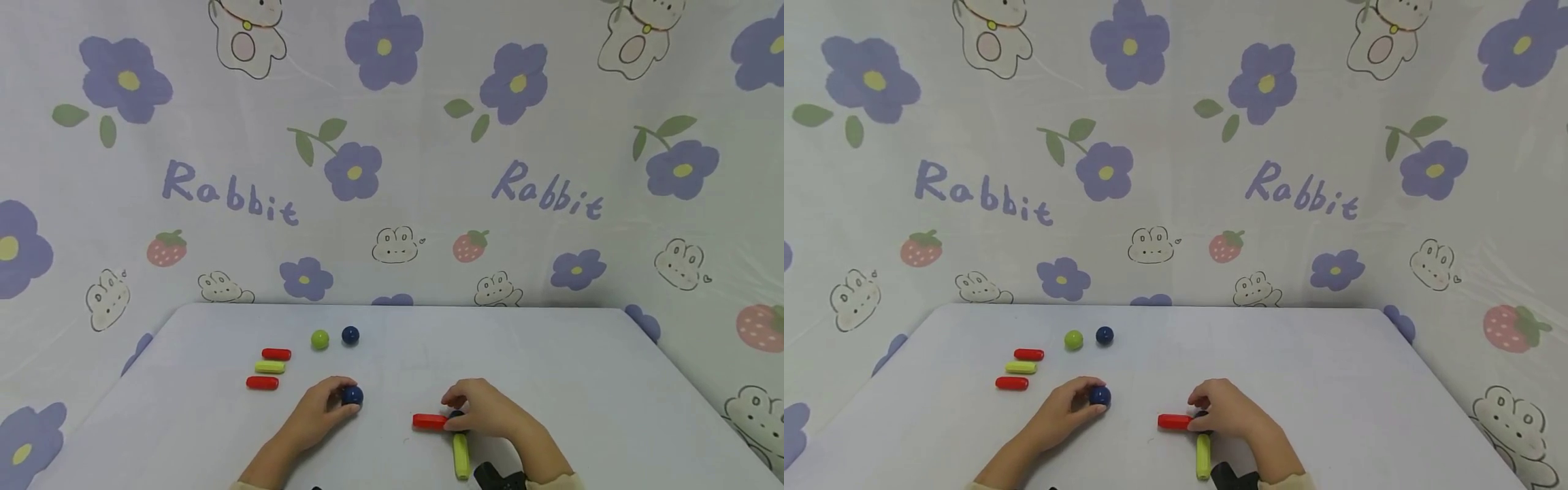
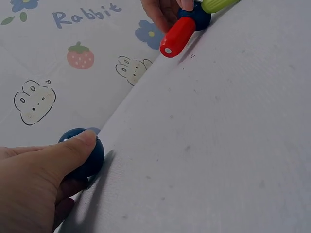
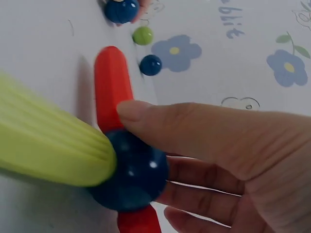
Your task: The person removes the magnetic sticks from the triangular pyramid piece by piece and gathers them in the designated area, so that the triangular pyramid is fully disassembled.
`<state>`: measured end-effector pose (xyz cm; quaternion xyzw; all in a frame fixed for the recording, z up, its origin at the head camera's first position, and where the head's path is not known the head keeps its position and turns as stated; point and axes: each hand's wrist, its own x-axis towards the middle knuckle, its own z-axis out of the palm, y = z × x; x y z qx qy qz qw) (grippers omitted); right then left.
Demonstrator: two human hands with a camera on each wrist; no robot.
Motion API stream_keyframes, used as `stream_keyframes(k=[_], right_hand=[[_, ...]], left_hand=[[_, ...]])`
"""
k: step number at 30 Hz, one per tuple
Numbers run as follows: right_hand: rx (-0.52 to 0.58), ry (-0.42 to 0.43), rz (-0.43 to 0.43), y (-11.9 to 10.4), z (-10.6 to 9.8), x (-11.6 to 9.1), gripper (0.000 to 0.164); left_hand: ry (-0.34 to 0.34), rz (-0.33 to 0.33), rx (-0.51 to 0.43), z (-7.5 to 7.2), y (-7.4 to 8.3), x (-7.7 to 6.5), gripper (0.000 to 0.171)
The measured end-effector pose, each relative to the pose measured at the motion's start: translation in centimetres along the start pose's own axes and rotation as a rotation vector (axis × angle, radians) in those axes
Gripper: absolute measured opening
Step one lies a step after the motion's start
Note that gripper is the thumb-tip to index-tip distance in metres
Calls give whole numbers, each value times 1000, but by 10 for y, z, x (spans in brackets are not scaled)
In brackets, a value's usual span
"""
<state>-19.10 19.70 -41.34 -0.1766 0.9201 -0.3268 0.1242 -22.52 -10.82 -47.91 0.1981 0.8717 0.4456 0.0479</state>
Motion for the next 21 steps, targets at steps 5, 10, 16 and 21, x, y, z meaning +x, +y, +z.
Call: stream_keyframes(k=[5,10,16,21], right_hand=[[32,-42,11,4,-8,-3,31],[25,-71,22,7,-12,-5,27],[27,-75,12,5,-12,-3,26],[39,-76,30,4,-11,-5,25]], left_hand=[[8,-20,-41,3,-1,0,44],[9,-13,-76,12,0,10,44],[58,23,-65,23,3,30,43],[123,52,-48,31,1,49,41]])
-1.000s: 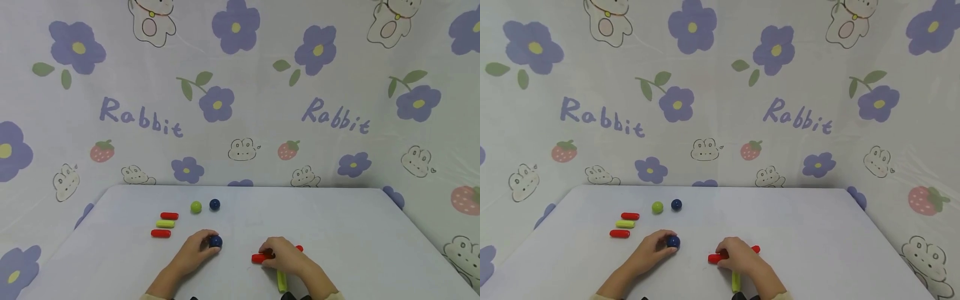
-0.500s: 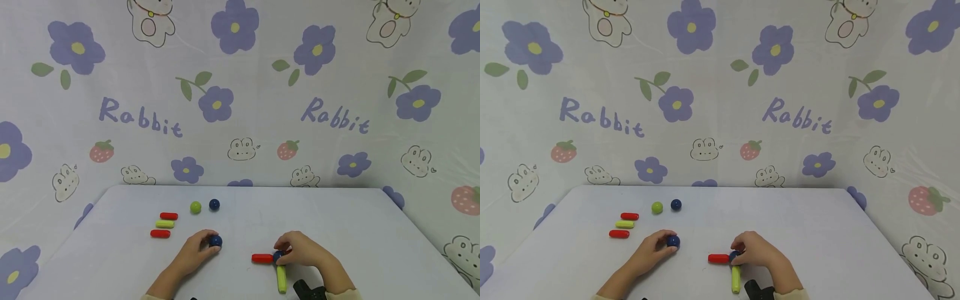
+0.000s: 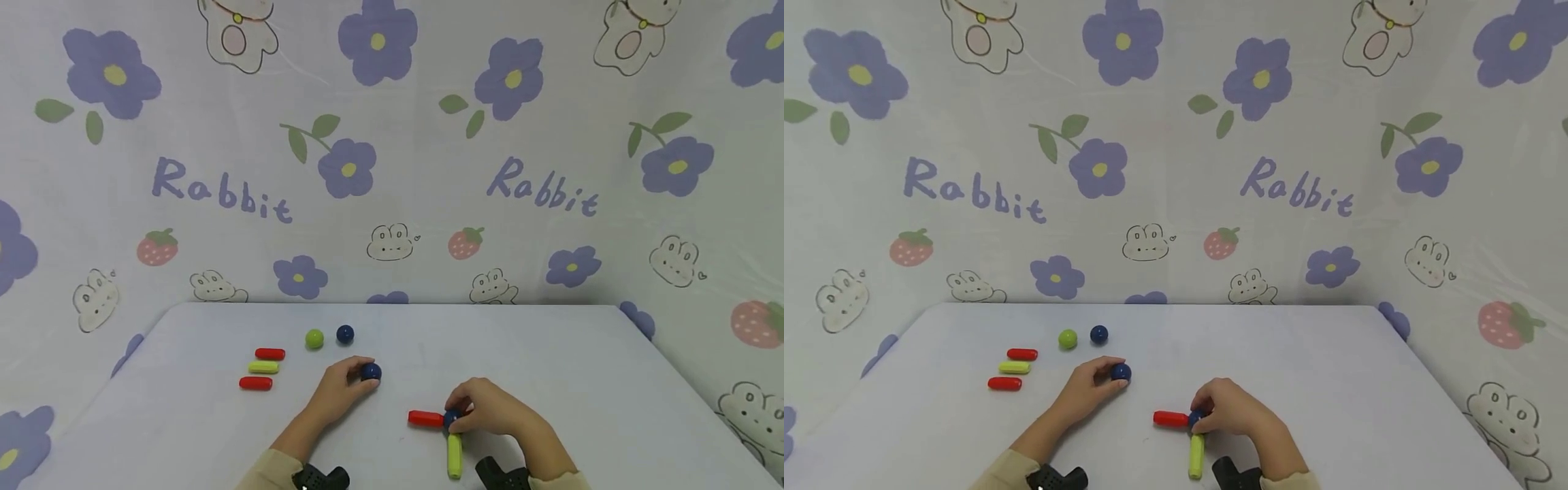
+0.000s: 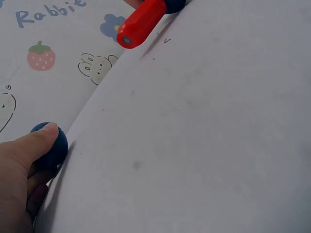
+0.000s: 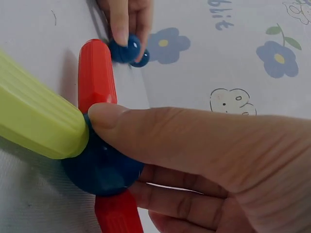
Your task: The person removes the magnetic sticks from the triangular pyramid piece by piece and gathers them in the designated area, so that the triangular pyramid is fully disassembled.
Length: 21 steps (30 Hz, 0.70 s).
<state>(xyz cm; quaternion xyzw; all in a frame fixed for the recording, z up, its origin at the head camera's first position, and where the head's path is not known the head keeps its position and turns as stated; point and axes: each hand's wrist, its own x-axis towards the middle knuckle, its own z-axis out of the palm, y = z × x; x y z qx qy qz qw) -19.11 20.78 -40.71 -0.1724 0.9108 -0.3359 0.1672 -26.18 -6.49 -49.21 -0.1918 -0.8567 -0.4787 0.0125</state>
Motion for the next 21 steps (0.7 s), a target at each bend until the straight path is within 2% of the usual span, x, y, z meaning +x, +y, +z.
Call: stream_keyframes(k=[4,11,15,21], right_hand=[[6,-2,1,2,-2,-2,25],[23,-18,-8,7,-5,-4,23],[37,-20,-19,9,-6,-4,23],[44,-15,-10,9,-6,-5,24]], left_hand=[[67,26,16,9,-1,17,40],[151,13,4,22,-1,40,41],[200,13,24,27,-2,51,42],[245,-11,19,29,0,60,44]])
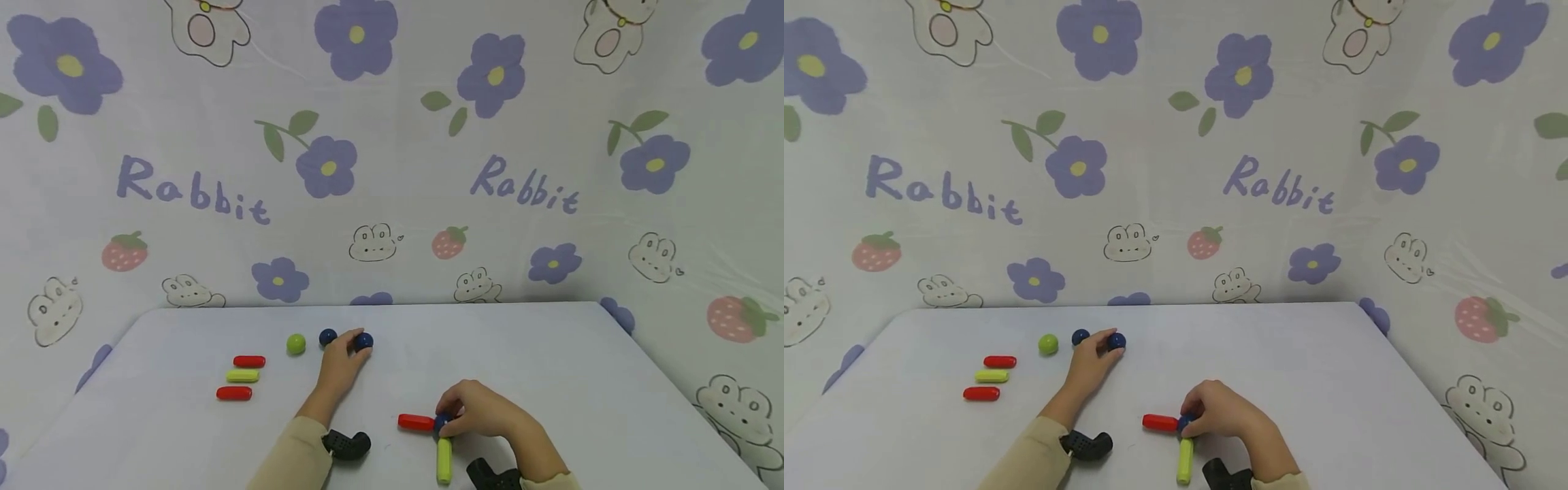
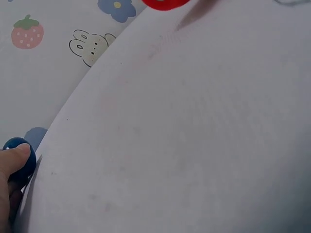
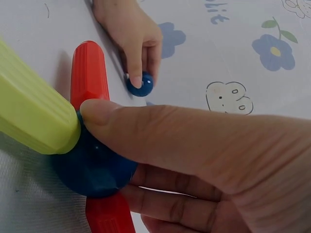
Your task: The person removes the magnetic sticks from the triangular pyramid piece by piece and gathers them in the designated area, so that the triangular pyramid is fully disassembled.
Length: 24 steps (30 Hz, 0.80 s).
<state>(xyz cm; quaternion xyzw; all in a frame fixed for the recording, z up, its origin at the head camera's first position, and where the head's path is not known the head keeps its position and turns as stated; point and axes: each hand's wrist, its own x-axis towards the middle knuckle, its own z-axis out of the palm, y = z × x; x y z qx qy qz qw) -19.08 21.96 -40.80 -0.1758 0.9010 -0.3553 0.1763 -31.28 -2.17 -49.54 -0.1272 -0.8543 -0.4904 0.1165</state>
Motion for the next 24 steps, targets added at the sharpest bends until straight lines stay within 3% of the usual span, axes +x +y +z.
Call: stream_keyframes(k=[12,24], right_hand=[[-16,-2,38,-3,-1,0,24],[-2,-11,22,-4,2,3,24]], left_hand=[[31,-44,-6,2,4,6,45],[48,-42,-11,0,3,5,47]])
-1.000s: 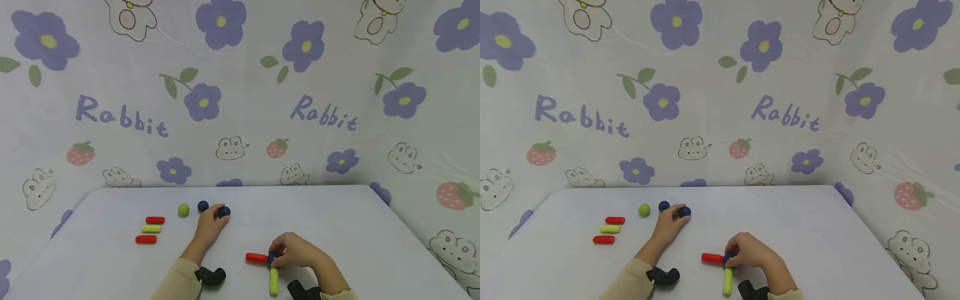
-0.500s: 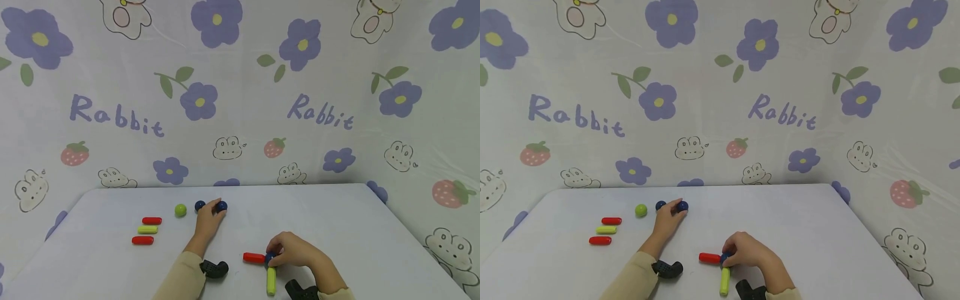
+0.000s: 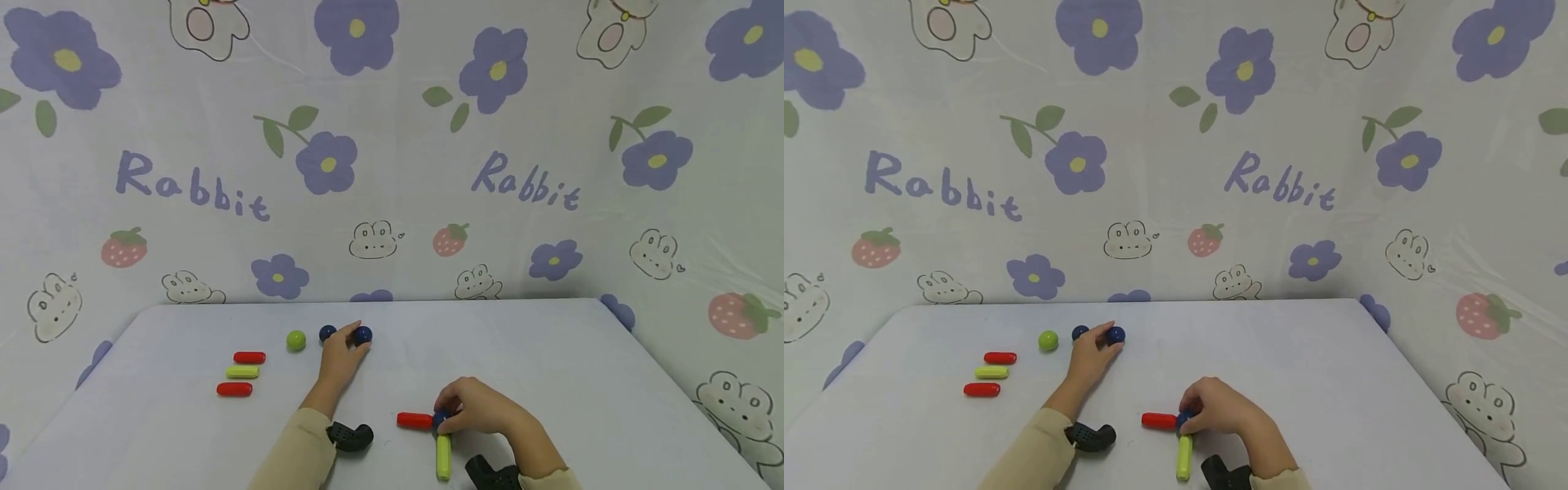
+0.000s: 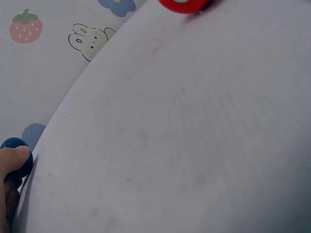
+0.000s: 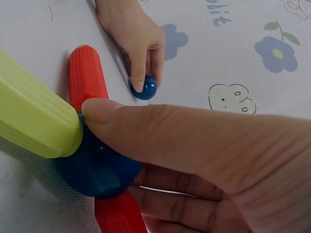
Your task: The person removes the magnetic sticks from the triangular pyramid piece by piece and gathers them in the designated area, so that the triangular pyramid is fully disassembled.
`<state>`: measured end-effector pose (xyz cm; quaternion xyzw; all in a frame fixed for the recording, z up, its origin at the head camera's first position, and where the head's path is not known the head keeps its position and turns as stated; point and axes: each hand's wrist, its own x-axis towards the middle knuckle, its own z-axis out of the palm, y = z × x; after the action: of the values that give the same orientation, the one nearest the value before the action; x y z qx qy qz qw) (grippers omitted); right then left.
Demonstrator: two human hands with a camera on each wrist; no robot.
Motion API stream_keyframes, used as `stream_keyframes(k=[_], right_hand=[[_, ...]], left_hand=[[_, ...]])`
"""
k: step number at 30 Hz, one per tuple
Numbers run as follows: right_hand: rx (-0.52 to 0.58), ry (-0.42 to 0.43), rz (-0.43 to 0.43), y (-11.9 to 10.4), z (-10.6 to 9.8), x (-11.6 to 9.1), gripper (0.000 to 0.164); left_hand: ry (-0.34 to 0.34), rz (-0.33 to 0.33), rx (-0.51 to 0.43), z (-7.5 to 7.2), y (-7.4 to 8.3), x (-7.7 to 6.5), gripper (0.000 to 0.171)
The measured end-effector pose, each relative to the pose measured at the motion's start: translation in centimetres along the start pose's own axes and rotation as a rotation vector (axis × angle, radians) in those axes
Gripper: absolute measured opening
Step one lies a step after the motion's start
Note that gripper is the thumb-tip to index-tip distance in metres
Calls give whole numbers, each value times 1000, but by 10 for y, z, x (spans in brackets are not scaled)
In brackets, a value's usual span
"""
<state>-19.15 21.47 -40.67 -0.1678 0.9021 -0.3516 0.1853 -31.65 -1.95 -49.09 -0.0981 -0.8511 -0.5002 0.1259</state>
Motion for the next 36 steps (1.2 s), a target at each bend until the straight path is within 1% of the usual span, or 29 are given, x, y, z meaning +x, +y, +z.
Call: stream_keyframes(k=[5,11,16,17,20,23,25,26,29,32,34,36], right_hand=[[-7,7,-9,1,1,0,24],[-11,1,-15,-1,3,1,23],[-23,3,0,0,3,1,23],[-27,6,2,1,3,1,23],[-31,12,1,1,4,2,23],[-31,11,-18,1,4,3,23],[-33,9,-29,1,4,4,23],[-34,11,-29,1,5,4,23],[-41,21,-30,1,7,6,23],[-43,34,-36,-1,10,8,22],[-43,42,-44,-3,12,10,21],[-52,55,-51,-6,16,12,22]], left_hand=[[-2,-15,-21,1,-2,0,50],[-3,-37,-12,-3,0,-4,51],[5,-26,-23,-4,2,-11,54],[7,-24,-30,-4,3,-13,55],[7,-45,-46,-8,4,-23,61],[-1,-52,-30,-16,5,-38,65],[-30,-45,-2,-21,6,-52,66],[-54,-41,12,-24,6,-58,66],[-142,-39,50,-34,9,-78,67],[-232,-57,74,-42,15,-94,66],[-285,-51,76,-46,20,-104,63],[-349,-20,77,-48,25,-113,60]])
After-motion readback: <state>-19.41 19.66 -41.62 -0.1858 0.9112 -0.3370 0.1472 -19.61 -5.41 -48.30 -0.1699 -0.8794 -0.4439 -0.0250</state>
